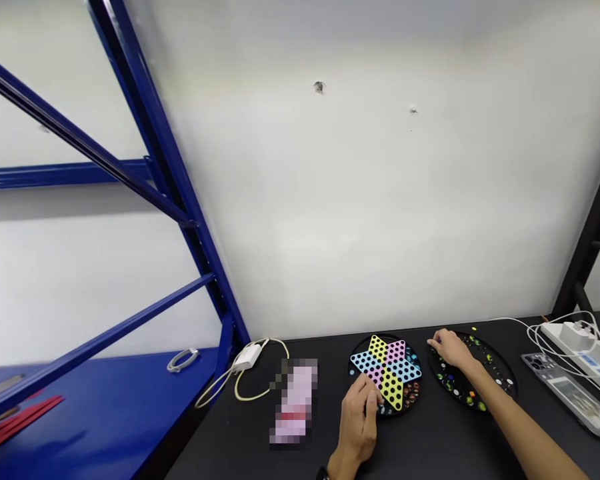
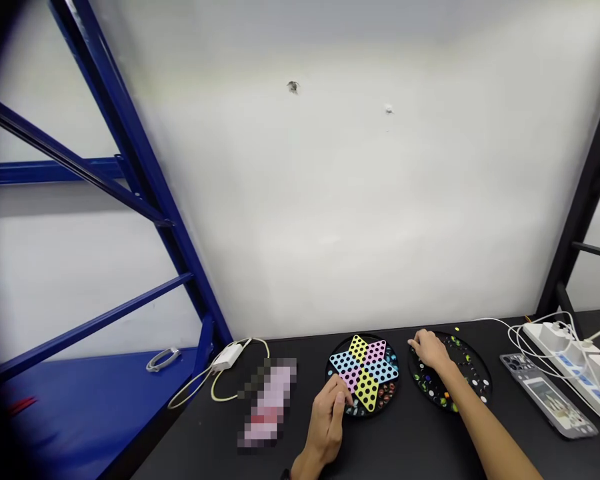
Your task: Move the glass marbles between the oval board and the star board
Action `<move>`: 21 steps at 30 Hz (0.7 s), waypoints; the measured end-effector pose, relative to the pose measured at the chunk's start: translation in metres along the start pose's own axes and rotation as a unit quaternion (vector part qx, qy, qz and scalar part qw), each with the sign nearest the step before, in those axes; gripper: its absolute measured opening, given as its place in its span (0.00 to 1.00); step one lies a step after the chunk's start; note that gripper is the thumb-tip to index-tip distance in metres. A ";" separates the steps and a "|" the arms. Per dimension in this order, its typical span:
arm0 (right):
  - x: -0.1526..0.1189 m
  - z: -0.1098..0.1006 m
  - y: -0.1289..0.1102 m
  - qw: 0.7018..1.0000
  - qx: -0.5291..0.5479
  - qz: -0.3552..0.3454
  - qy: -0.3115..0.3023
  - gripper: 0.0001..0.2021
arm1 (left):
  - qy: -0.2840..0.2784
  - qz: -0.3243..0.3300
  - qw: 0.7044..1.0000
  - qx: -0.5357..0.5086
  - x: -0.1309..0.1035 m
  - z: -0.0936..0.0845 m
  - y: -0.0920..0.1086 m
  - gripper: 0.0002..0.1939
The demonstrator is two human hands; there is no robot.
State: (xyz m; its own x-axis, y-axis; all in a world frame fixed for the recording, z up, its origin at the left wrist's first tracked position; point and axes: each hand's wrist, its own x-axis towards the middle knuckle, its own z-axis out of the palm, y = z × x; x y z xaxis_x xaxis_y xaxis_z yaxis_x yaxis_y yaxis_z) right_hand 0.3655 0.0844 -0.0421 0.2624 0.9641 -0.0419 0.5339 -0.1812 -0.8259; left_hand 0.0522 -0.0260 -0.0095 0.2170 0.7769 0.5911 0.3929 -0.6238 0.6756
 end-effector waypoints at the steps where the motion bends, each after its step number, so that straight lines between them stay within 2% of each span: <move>1: -0.001 0.005 -0.002 1.000 0.001 0.000 0.002 0.13 | 0.002 -0.002 1.000 0.001 0.000 0.000 0.000 0.26; 4: -0.001 0.011 -0.006 0.999 0.040 0.002 0.008 0.15 | 0.006 -0.005 1.000 0.004 0.000 -0.001 0.000 0.27; 6: -0.001 0.005 -0.008 0.996 0.094 0.001 0.009 0.16 | 0.008 -0.003 1.000 0.006 0.001 -0.001 0.000 0.28; 9: -0.002 -0.020 -0.012 0.978 0.206 -0.006 0.016 0.16 | 0.007 -0.001 1.000 0.006 0.002 0.000 -0.001 0.28; 12: -0.005 -0.051 -0.017 0.949 0.313 -0.022 0.030 0.17 | 0.005 -0.001 1.000 0.008 0.003 0.001 -0.002 0.28; 15: -0.008 -0.064 -0.024 0.927 0.371 -0.038 0.050 0.19 | 0.000 -0.001 1.000 0.005 0.002 0.002 -0.003 0.27; 18: -0.009 -0.044 -0.033 0.929 0.360 -0.047 0.070 0.22 | -0.004 0.000 1.000 0.002 0.001 0.002 -0.004 0.27; 21: -0.008 0.002 -0.047 0.951 0.292 -0.058 0.079 0.25 | -0.001 0.000 1.000 0.002 0.000 0.002 -0.005 0.27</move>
State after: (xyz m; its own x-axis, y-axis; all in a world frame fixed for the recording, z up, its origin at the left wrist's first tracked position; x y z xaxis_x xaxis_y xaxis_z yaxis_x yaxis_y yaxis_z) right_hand 0.3363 0.0856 -0.0040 0.3706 0.9215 0.1163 0.0416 0.1086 -0.9932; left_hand 0.0524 -0.0223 -0.0137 0.2182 0.7768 0.5908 0.3966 -0.6237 0.6736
